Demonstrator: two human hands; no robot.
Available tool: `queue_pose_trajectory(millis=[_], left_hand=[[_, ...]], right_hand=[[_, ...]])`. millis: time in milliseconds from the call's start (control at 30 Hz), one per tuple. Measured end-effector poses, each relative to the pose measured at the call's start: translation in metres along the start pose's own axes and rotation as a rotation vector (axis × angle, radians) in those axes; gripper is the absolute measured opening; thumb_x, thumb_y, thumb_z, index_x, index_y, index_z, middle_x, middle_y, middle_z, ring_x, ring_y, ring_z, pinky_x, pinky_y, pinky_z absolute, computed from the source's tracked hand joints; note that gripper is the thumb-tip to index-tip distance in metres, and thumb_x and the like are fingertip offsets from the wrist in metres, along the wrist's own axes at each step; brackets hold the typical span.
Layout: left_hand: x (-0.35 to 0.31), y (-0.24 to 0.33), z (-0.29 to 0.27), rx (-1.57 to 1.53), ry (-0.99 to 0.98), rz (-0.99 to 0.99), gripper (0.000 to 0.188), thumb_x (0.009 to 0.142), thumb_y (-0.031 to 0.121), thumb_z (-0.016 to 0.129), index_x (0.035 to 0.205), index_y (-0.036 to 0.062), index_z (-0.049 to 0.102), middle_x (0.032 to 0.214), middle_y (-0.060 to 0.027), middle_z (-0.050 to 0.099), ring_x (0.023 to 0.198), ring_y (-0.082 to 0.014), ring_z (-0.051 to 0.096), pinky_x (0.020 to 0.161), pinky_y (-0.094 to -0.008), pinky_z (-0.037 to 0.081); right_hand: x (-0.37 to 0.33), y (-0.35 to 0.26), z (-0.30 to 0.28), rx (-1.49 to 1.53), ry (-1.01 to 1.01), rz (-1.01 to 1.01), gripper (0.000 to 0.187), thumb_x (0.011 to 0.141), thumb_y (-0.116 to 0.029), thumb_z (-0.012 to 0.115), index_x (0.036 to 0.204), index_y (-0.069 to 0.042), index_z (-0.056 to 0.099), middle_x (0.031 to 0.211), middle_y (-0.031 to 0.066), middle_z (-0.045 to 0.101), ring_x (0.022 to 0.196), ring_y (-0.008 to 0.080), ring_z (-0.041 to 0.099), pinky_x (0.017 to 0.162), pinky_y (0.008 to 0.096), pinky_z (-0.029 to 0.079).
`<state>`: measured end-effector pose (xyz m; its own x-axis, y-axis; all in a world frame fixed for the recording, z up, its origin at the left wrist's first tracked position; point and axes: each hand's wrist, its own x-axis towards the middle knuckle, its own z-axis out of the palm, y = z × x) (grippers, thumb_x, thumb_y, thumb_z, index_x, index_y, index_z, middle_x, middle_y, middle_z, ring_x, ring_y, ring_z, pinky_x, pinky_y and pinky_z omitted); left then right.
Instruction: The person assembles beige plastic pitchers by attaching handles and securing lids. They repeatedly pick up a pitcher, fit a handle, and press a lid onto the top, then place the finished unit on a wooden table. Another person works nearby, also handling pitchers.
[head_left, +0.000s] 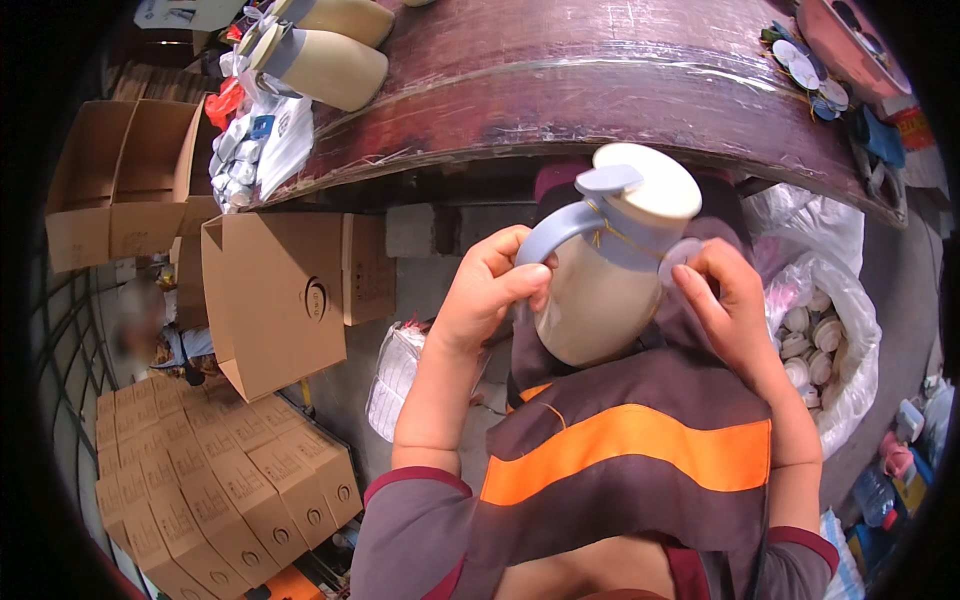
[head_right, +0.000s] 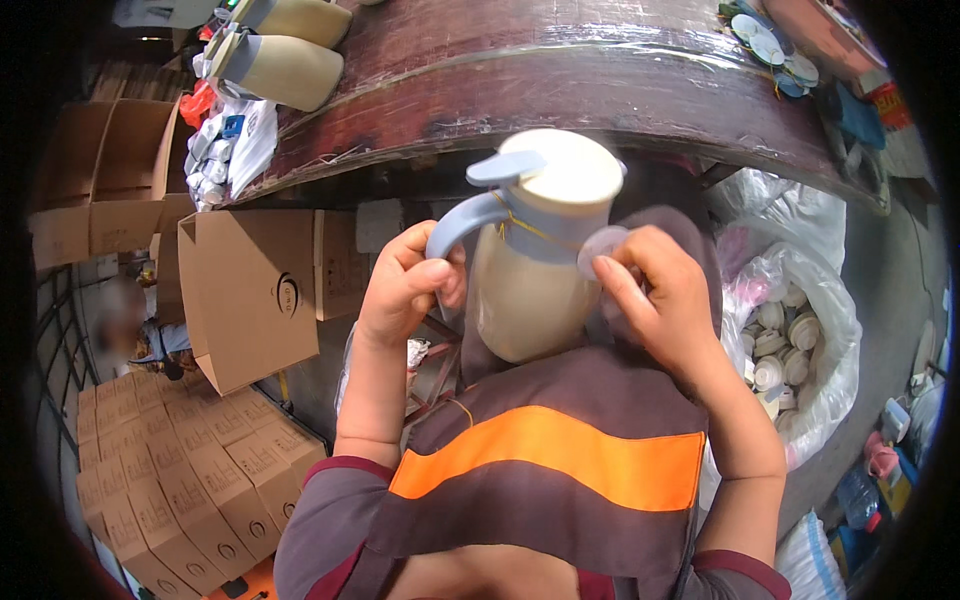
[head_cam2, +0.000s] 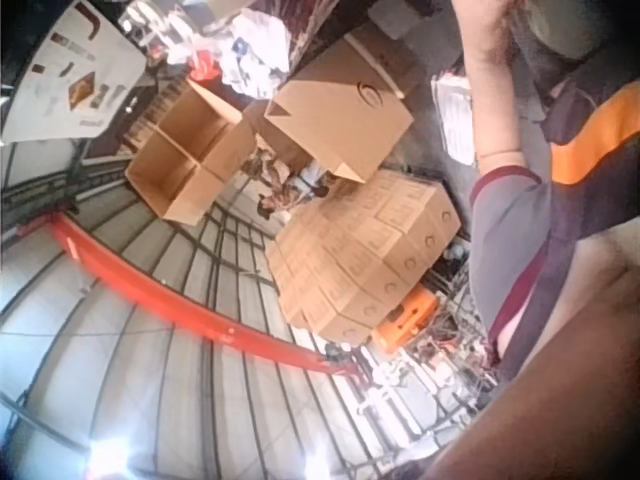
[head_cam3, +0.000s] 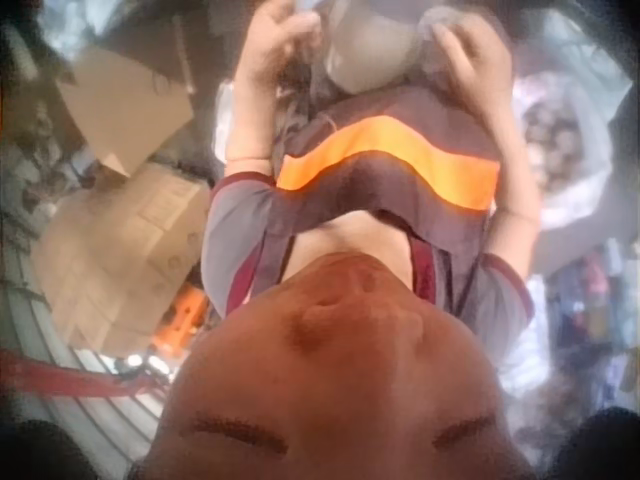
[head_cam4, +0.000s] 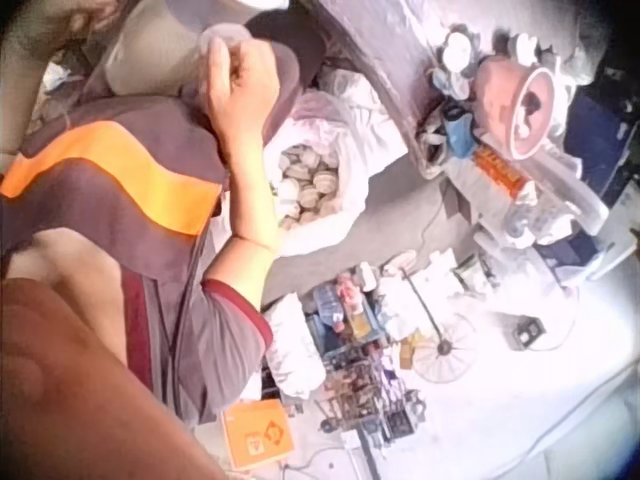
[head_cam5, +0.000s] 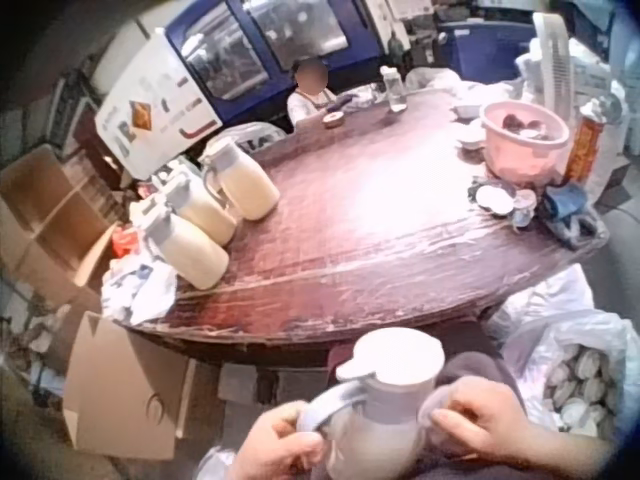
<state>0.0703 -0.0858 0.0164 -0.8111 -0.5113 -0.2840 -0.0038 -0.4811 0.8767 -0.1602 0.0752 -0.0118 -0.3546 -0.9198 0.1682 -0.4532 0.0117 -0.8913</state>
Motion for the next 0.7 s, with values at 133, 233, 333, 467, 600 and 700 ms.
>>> queue_pose_trajectory(millis=[133, 233, 333, 467, 600, 700], left_hand=[[-0.012, 0.021, 0.007, -0.085, 0.103, 0.168, 0.033, 0.091, 0.017, 0.061, 0.116, -0.0023, 0.052, 0.087, -0.0072, 0.06, 0.074, -0.0126, 0.057, 0.067, -0.0264, 0.048], [-0.013, 0.046, 0.004, 0.073, 0.167, 0.365, 0.04, 0.095, 0.016, 0.057, 0.128, -0.0047, 0.048, 0.091, -0.0068, 0.06, 0.077, -0.0124, 0.057, 0.069, -0.026, 0.049], [0.006, 0.054, -0.014, 0.245, 0.248, 0.561, 0.04, 0.095, 0.016, 0.059, 0.127, -0.0049, 0.05, 0.092, -0.0061, 0.061, 0.082, -0.0134, 0.059, 0.077, -0.0271, 0.048], [0.034, 0.07, -0.055, 0.478, 0.424, 0.648, 0.039, 0.092, 0.015, 0.062, 0.126, -0.0017, 0.052, 0.093, -0.0051, 0.06, 0.084, -0.0142, 0.059, 0.081, -0.0306, 0.048], [0.041, 0.079, -0.097, 0.373, 0.521, 0.656, 0.033, 0.093, 0.013, 0.062, 0.122, -0.0011, 0.054, 0.085, -0.0022, 0.058, 0.074, -0.0105, 0.056, 0.072, -0.0262, 0.049], [0.024, 0.087, -0.08, 0.227, 0.461, 0.708, 0.03, 0.093, 0.011, 0.061, 0.119, -0.0015, 0.054, 0.077, -0.0023, 0.055, 0.065, -0.0091, 0.052, 0.059, -0.024, 0.047]], right_hand=[[0.006, 0.0, 0.005, 0.013, -0.075, 0.043, 0.015, 0.084, -0.013, 0.067, 0.091, -0.002, 0.06, 0.089, 0.0101, 0.058, 0.069, 0.0219, 0.057, 0.063, 0.0314, 0.045], [0.001, 0.002, 0.01, -0.027, -0.226, 0.056, 0.021, 0.084, -0.016, 0.067, 0.098, -0.003, 0.06, 0.099, 0.0106, 0.06, 0.079, 0.0234, 0.063, 0.071, 0.032, 0.05], [-0.006, 0.004, 0.015, -0.029, -0.337, 0.143, 0.025, 0.085, -0.022, 0.066, 0.1, -0.003, 0.061, 0.103, 0.0105, 0.061, 0.083, 0.0255, 0.065, 0.076, 0.0349, 0.05], [-0.011, 0.012, 0.018, -0.111, -0.354, 0.181, 0.026, 0.084, -0.024, 0.067, 0.1, -0.003, 0.063, 0.104, 0.011, 0.062, 0.087, 0.0276, 0.065, 0.077, 0.0367, 0.05], [-0.015, 0.017, 0.02, -0.145, -0.382, 0.135, 0.026, 0.084, -0.025, 0.067, 0.099, -0.004, 0.063, 0.103, 0.0122, 0.062, 0.089, 0.0304, 0.064, 0.077, 0.0387, 0.05], [-0.015, 0.018, 0.02, -0.139, -0.4, 0.204, 0.026, 0.084, -0.025, 0.066, 0.1, -0.004, 0.063, 0.103, 0.0126, 0.062, 0.09, 0.0313, 0.063, 0.078, 0.0391, 0.05]])
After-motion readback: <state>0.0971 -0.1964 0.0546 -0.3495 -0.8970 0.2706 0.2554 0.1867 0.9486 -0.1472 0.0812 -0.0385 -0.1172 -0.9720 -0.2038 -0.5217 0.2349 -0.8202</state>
